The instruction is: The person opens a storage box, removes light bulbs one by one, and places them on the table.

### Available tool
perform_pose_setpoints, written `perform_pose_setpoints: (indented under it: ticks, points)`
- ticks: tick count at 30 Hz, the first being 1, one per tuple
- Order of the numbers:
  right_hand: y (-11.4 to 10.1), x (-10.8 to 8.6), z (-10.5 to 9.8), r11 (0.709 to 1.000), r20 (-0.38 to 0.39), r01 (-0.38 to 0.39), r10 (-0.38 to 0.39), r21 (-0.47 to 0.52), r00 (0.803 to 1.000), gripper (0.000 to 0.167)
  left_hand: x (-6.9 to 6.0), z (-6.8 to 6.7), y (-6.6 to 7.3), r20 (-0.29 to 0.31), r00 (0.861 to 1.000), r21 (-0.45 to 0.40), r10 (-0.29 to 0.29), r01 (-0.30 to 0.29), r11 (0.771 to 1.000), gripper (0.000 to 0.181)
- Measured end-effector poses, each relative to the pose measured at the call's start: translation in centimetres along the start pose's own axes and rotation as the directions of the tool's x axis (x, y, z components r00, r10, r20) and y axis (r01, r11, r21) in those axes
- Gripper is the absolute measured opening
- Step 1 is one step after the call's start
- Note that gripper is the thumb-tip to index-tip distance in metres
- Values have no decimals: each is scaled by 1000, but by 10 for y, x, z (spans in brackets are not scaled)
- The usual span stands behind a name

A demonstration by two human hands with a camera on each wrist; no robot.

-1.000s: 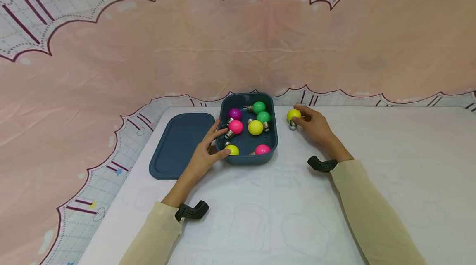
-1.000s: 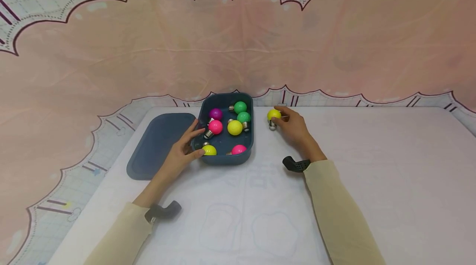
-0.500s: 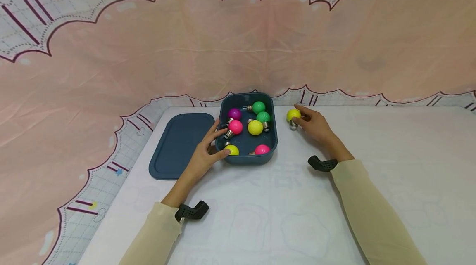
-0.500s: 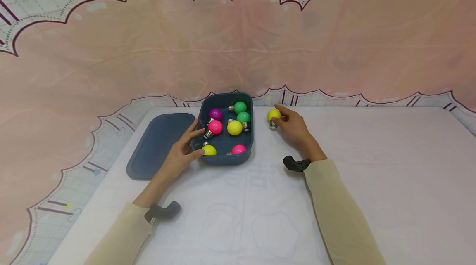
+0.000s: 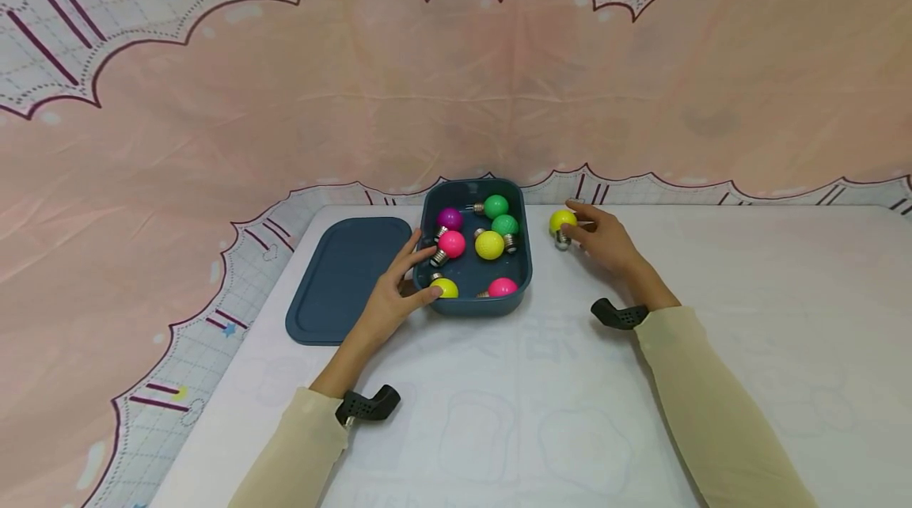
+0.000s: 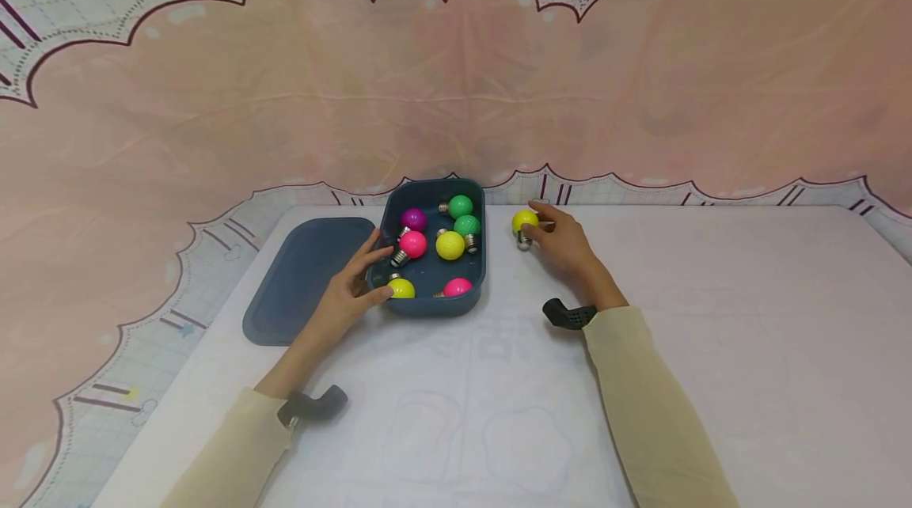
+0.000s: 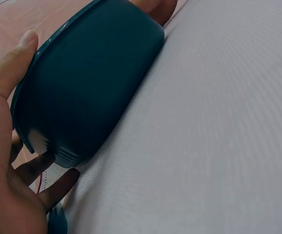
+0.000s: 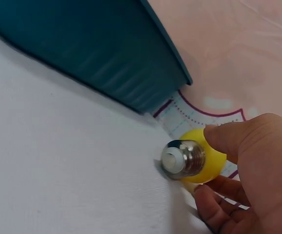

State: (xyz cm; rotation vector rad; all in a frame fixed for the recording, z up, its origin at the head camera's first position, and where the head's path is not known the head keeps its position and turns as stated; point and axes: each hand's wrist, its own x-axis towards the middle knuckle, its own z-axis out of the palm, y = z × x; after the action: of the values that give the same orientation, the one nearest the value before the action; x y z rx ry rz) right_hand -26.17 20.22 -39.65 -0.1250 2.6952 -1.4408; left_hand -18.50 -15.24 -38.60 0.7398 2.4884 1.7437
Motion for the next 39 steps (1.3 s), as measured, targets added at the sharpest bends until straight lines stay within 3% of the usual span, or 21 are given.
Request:
perform_pose_setpoints:
  ticks: [4,12,19,24,31,39]
  points:
    - [-1,-2,-4,1000,-5,13,-13,25,1000,57,-2,0,14,7,1000,-11,-11,11,1000,56]
    - [-5,-5,-14,996,-85,58,-52,65,995,59,2,-1,-18,-14,1000,20,1,-1,1000,58]
    - [-22,-7,-17,980,-129,152,-136,131,982,58,3,-1,-22,-19,1000,15,9,-9,1000,58]
    - [-29,-8,-18,978,-134,168,-152,122,979,56,3,0,-15,-8,1000,-4,-11,11,1000,57]
    - [-23,-10,-18,984,-113,135,-122,115,986,57,-2,0,16,8,1000,-8,-15,15,1000,57]
    - [-19,-9,-16,985,-94,119,-108,125,990,58,-2,0,17,9,1000,4,-17,17,1000,57]
